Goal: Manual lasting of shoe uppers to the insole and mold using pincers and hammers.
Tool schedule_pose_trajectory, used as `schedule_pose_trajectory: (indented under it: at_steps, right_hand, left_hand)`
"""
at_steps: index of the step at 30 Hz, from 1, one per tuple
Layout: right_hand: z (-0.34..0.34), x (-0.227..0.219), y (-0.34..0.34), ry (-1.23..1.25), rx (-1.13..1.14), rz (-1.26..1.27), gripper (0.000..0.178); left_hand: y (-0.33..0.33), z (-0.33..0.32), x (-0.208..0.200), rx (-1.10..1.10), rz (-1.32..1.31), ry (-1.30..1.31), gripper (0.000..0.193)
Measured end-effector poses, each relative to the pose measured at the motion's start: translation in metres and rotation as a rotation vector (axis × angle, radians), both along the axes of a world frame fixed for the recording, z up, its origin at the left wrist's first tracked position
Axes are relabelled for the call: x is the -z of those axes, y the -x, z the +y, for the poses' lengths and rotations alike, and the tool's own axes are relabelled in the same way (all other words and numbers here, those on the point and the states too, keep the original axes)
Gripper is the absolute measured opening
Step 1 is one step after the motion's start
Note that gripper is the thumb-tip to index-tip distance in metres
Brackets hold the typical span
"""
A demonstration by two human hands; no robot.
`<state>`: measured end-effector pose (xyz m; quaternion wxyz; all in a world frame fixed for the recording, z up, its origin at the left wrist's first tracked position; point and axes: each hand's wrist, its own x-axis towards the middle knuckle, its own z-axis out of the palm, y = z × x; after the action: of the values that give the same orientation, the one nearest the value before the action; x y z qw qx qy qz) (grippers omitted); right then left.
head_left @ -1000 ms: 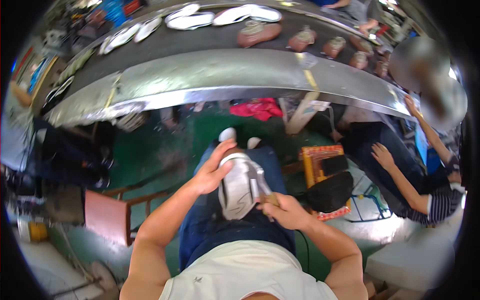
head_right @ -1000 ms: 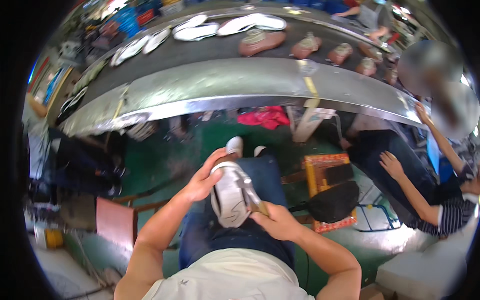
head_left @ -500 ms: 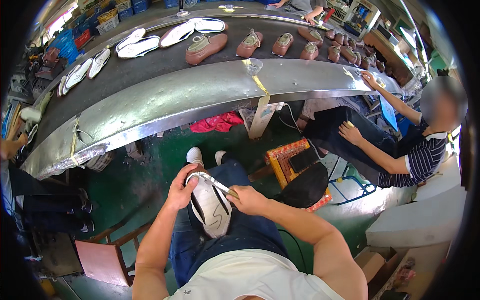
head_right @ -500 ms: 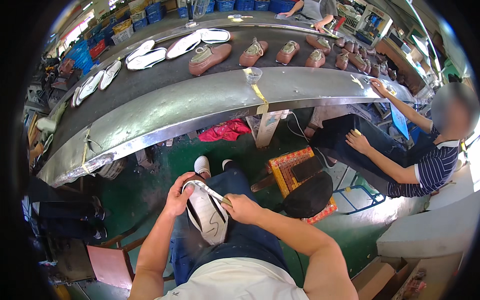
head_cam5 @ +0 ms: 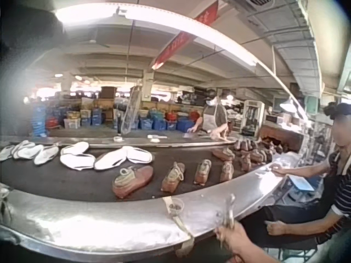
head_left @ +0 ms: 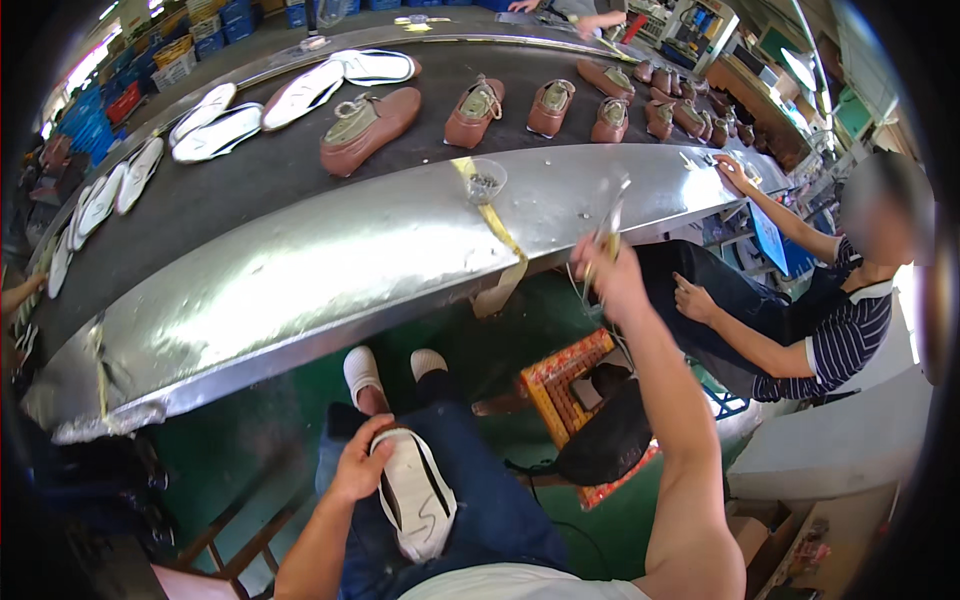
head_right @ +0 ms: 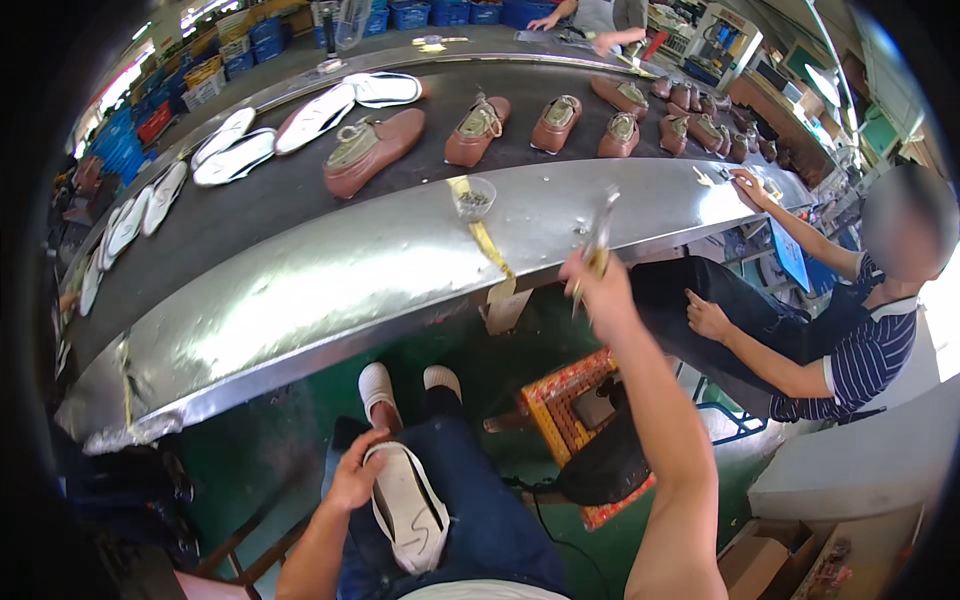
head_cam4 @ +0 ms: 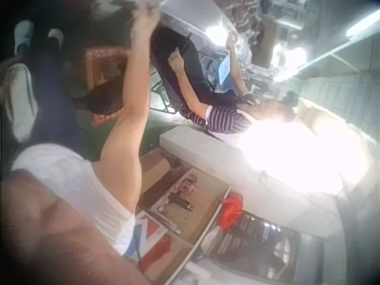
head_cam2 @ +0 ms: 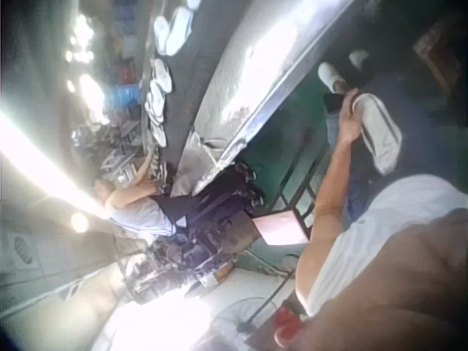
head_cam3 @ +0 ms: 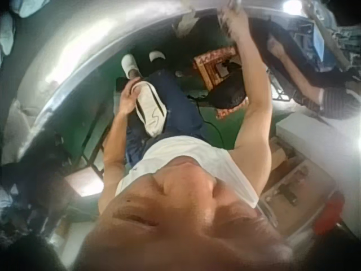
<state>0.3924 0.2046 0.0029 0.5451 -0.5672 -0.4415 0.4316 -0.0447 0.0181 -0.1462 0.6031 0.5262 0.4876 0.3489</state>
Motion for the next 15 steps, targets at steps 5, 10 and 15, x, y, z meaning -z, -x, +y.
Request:
schedule_pose_trajectory:
  at_steps: [5,10,15]
  right_hand:
    - [0.189,0.002,-0.106,-0.051,0.435,0.261,0.018]
    - [0.293,0.013,-0.162,-0.038,0.564,0.067,0.018]
    - [0.383,0.031,-0.224,0.007,0.782,-0.201,0.044]
  left_hand:
    - [-0.010,0.042,0.031,0.013,0.064,0.004,0.042]
    - [-0.008,0.087,0.011,-0.025,0.219,0.075,0.046]
    - [0.022,0.086,0.110,0.013,0.090,0.323,0.051]
